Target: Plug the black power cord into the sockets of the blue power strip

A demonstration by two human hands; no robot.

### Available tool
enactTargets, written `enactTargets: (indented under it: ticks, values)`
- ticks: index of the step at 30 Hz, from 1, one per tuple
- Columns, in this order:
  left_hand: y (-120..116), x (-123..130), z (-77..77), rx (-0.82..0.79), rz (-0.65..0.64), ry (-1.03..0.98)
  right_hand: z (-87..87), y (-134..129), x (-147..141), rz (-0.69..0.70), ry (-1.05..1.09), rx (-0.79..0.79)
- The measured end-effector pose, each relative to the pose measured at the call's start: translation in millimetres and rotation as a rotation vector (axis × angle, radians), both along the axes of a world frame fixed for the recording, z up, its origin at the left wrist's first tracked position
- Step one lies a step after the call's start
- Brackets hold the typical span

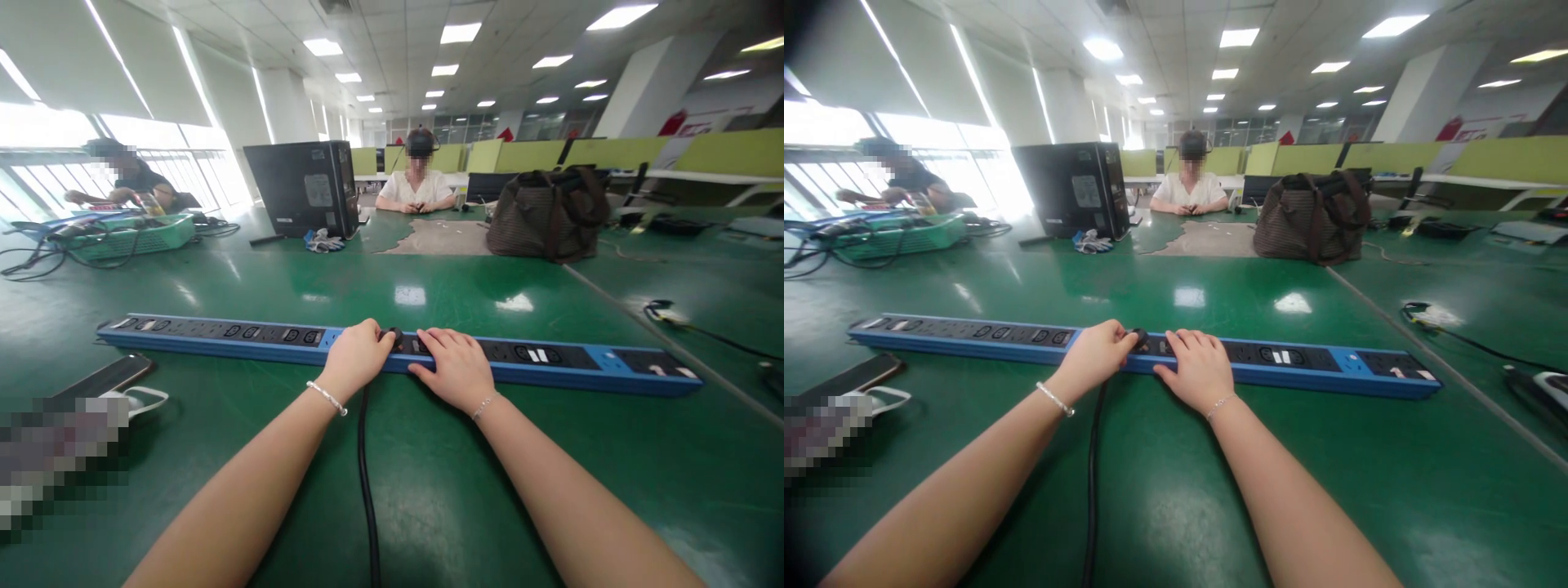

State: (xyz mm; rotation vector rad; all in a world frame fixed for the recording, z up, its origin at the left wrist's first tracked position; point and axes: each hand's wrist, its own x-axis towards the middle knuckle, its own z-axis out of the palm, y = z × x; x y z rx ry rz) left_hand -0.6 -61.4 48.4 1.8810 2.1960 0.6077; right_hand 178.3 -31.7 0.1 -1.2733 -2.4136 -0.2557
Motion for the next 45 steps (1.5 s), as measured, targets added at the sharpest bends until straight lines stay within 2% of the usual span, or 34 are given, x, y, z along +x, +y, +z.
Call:
enactTargets:
  ticks: [11, 22, 32, 45]
  values:
    - [3, 14, 8.3, -0.044, 0.048, 0.119, -0.6, 0, 0, 0.002, 0.026, -0.003]
    - [4, 35, 25.2, -0.088, 0.033, 0.267, -2.0, 0, 0, 0.005, 0.043, -0.007]
    - [2, 39, 21.3, -0.042, 0.028, 0.338, -3.8, 1, -1, 0.021, 0.08, 0.002]
    - [9, 35, 21.6, -0.116, 0.044, 0.27, -4.3, 1, -1, 0.007, 0.085, 0.003]
